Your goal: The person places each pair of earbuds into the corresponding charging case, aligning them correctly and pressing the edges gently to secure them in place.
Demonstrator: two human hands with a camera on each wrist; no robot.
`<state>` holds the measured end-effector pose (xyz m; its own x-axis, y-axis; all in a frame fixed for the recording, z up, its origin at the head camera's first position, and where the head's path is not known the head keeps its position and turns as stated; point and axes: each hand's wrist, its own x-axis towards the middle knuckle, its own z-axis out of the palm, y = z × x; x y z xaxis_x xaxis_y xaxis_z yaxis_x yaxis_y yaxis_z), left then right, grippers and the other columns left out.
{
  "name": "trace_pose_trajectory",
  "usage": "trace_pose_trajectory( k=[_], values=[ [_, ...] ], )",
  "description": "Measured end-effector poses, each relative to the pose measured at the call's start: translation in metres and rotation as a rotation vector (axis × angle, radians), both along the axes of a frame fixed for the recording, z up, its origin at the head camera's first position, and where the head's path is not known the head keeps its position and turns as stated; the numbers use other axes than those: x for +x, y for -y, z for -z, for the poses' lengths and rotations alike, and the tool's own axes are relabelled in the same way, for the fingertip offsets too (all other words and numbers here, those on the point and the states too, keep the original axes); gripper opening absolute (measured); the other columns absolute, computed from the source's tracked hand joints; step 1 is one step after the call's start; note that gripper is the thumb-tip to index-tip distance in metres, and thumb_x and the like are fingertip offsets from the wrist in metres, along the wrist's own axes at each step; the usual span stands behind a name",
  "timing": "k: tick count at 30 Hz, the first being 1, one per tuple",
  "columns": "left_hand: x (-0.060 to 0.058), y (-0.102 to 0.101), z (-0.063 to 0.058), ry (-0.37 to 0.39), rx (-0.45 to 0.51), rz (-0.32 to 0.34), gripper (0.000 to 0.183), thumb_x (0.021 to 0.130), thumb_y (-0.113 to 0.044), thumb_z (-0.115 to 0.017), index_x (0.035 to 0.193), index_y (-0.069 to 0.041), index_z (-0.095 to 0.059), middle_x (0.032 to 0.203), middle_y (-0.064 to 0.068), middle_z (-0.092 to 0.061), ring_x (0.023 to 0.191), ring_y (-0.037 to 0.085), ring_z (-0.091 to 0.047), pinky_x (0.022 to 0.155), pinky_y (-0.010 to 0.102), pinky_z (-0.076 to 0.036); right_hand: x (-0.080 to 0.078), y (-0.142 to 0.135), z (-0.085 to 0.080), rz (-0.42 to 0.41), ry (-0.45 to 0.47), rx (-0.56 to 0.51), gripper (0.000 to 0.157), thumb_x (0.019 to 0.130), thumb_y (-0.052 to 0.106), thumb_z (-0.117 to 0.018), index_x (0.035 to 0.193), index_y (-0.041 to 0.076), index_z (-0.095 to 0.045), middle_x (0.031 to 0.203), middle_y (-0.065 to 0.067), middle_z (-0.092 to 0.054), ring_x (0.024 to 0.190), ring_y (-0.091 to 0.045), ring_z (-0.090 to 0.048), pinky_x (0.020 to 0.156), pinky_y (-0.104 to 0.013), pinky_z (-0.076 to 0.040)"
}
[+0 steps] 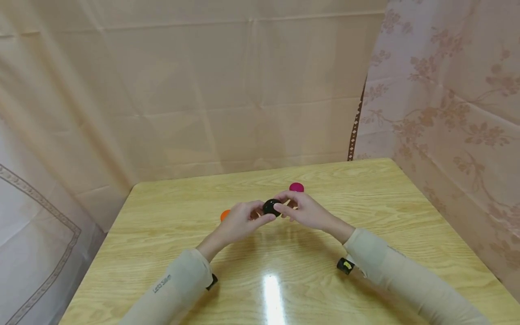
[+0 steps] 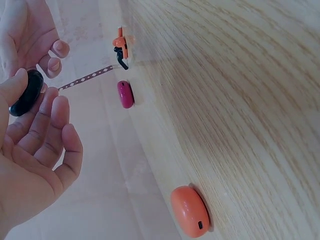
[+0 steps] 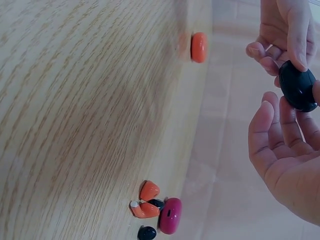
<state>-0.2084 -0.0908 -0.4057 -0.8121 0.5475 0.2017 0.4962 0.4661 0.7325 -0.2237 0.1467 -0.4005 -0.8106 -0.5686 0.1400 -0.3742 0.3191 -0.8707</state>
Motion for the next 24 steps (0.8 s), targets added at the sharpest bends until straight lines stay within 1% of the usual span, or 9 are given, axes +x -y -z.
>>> trace_pose_trajectory(
  k=[5, 8, 14, 16, 23, 24],
  values=[
    [-0.0007, -0.0003, 0.0004, -0.004, -0.001, -0.008, 0.026, 0.097, -0.039, -0.069, 0.107, -0.016, -0.073, 0.089, -0.004, -0.070, 0.073, 0.012, -0.062, 0.067, 0.031, -0.055, -0.0007, -0.0015, 0.0011, -0.002, 0.007, -0.002, 0.033, 0.104, 0.028, -0.062, 0.124, 0.002, -0.064, 0.107, -0.010, -0.065, 0.087, -0.042, -0.063, 0.073, -0.054, -0.057],
    [-0.0009, -0.0002, 0.0006, -0.009, 0.005, -0.006, 0.025, 0.097, -0.039, -0.070, 0.106, -0.016, -0.073, 0.089, -0.003, -0.070, 0.072, 0.013, -0.062, 0.067, 0.031, -0.054, -0.0009, -0.0013, 0.0010, -0.003, 0.018, -0.005, 0.033, 0.104, 0.028, -0.062, 0.124, 0.002, -0.064, 0.107, -0.010, -0.064, 0.088, -0.044, -0.063, 0.073, -0.054, -0.057],
    [-0.0012, 0.0007, 0.0024, -0.001, 0.013, -0.001, 0.024, 0.097, -0.039, -0.070, 0.104, -0.017, -0.073, 0.086, -0.009, -0.069, 0.071, 0.013, -0.062, 0.065, 0.031, -0.054, -0.0011, -0.0002, 0.0014, -0.005, 0.048, -0.009, 0.034, 0.104, 0.029, -0.062, 0.125, 0.002, -0.063, 0.106, -0.010, -0.064, 0.091, -0.046, -0.063, 0.073, -0.050, -0.057],
    [-0.0012, 0.0011, 0.0025, 0.003, 0.014, 0.002, 0.024, 0.097, -0.040, -0.070, 0.104, -0.017, -0.073, 0.086, -0.008, -0.069, 0.071, 0.014, -0.061, 0.065, 0.031, -0.054, -0.0016, -0.0001, 0.0023, -0.007, 0.053, -0.010, 0.034, 0.104, 0.029, -0.061, 0.125, 0.002, -0.063, 0.106, -0.010, -0.064, 0.091, -0.044, -0.064, 0.073, -0.049, -0.057],
    [-0.0018, 0.0018, 0.0010, 0.004, 0.017, 0.005, 0.024, 0.097, -0.039, -0.070, 0.103, -0.016, -0.073, 0.086, -0.006, -0.069, 0.072, 0.015, -0.061, 0.065, 0.031, -0.053, -0.0009, 0.0009, 0.0013, -0.008, 0.084, -0.020, 0.033, 0.105, 0.029, -0.060, 0.125, 0.003, -0.063, 0.106, -0.011, -0.063, 0.092, -0.045, -0.064, 0.076, -0.060, -0.055],
    [-0.0019, 0.0018, 0.0006, 0.004, 0.014, 0.004, 0.024, 0.097, -0.039, -0.070, 0.103, -0.016, -0.073, 0.086, -0.007, -0.069, 0.072, 0.014, -0.061, 0.065, 0.030, -0.053, -0.0012, 0.0010, 0.0015, -0.008, 0.086, -0.020, 0.033, 0.105, 0.029, -0.060, 0.125, 0.003, -0.063, 0.105, -0.011, -0.064, 0.093, -0.046, -0.064, 0.076, -0.060, -0.055]
  ],
)
